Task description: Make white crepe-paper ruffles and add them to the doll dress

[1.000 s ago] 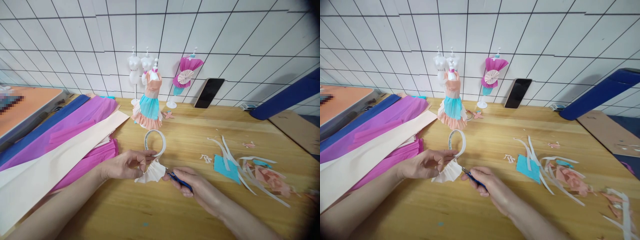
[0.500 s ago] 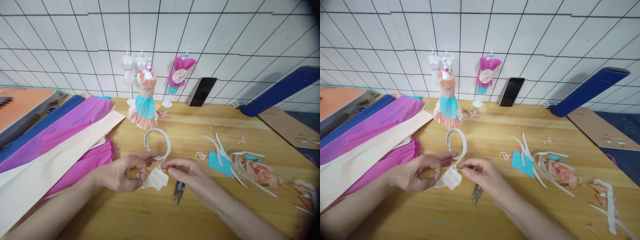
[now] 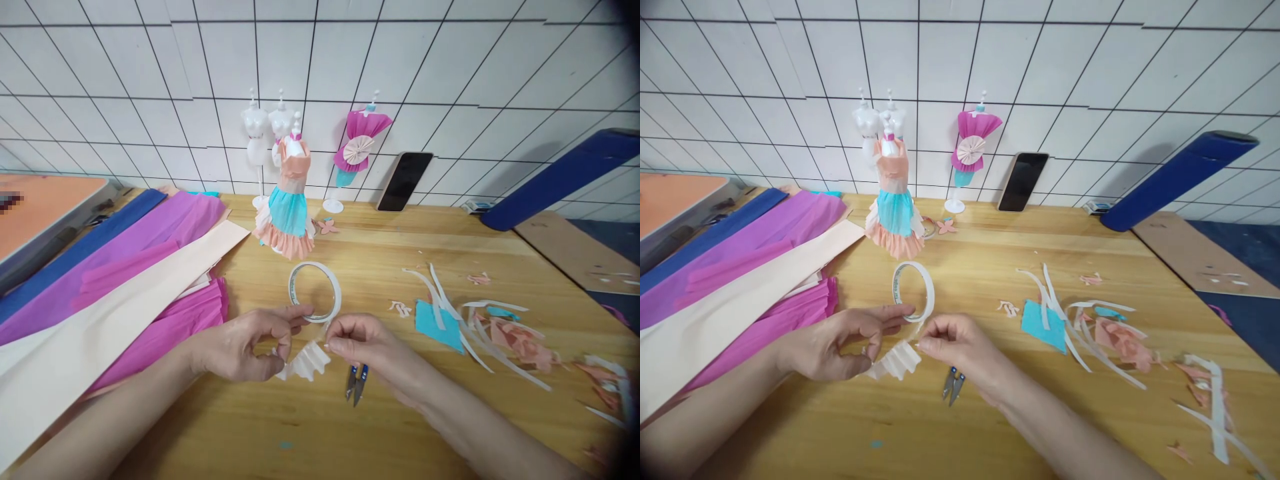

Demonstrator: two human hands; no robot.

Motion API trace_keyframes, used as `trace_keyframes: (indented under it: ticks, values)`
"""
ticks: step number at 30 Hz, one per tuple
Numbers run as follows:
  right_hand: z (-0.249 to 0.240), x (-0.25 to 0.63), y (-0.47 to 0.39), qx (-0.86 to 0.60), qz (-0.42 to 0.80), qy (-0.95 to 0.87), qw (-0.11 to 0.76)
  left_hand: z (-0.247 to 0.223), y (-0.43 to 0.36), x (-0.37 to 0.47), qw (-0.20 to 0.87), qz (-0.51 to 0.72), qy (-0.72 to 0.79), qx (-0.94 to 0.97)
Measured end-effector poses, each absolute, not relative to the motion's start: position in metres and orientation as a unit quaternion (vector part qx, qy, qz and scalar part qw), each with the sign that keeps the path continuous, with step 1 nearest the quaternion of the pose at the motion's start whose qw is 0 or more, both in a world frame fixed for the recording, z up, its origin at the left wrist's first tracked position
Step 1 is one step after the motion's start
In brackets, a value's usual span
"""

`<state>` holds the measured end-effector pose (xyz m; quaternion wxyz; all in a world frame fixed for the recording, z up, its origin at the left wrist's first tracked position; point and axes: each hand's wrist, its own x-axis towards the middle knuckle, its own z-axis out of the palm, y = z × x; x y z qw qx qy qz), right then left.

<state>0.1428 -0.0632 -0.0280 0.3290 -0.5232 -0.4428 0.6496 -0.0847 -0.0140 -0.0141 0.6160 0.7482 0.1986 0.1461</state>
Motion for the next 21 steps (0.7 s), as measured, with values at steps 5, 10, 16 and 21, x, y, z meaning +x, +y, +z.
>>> trace_keyframes:
  ticks: [5,10,16,21]
  values:
    - [-0.024,0.149,-0.067,-0.547,0.578,-0.517,0.316,-0.017,-0.013,-0.085,0.617,0.155,0.195,0.746]
    - [-0.011,0.187,-0.060,-0.635,0.384,-0.583,0.330,-0.017,-0.012,-0.087,0.609,0.166,0.182,0.754]
    - [-0.008,0.257,-0.048,-0.689,-0.017,-0.655,0.311,-0.016,-0.010,-0.088,0.623,0.164,0.196,0.739]
    - [-0.030,0.231,-0.072,-0.364,0.058,-0.924,0.100,-0.016,-0.009,-0.086,0.663,0.160,0.190,0.706]
